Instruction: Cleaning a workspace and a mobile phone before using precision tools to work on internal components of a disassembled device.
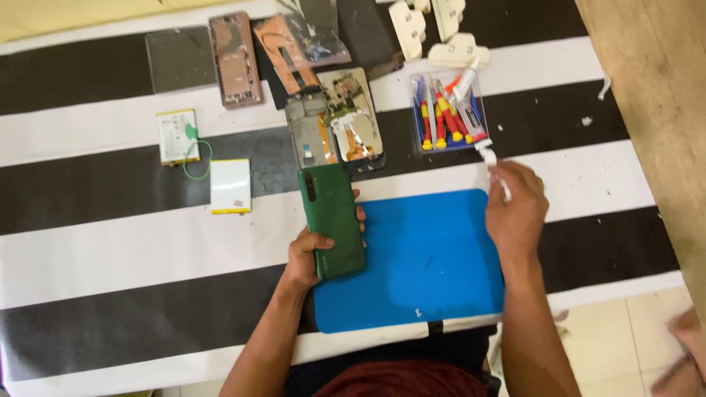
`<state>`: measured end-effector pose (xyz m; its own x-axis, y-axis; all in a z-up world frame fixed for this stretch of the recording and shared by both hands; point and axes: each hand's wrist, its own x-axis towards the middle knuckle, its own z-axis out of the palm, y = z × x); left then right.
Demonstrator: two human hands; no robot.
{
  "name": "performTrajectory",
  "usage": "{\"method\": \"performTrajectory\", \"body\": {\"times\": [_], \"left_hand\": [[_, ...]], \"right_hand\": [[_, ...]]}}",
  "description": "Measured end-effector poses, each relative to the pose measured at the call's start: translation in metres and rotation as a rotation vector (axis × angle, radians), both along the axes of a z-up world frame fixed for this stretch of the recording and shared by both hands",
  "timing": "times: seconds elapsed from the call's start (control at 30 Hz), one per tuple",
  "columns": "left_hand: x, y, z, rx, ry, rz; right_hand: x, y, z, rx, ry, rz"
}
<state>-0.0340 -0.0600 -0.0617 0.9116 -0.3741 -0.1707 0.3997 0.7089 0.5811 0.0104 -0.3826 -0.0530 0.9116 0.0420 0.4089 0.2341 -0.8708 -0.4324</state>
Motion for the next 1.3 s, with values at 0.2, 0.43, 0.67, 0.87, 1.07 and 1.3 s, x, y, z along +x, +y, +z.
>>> {"method": "performTrajectory", "body": {"times": [0.2,0.43,0.67,0.87,1.07,1.3], "left_hand": [[0.003,-0.001,-0.002,-0.005,-0.05,-0.002],[0.001,0.0,-0.005,-0.008,-0.053,0.036],[0.0,0.002,-0.008,0.019,-0.039,0.108],[0.001,0.002,-0.011,0.066,-0.047,0.106],[-0.002,-0.002,0.004,0.067,-0.028,0.116],[0.02,-0.012,0.018,-0.135,-0.028,0.155]], "right_hand": [[0.004,0.067,0.0,0.18,0.093,0.345],[0.016,0.017,0.017,-0.111,0.185,0.129],[-0.022,0.08,-0.002,0.121,0.178,0.525],[0.004,-0.047,-0.027,-0.09,0.118,0.199],[-0.004,-0.047,-0.006,-0.103,-0.029,-0.055],[-0.024,0.103,0.011,0.019,0.179,0.513]]}}
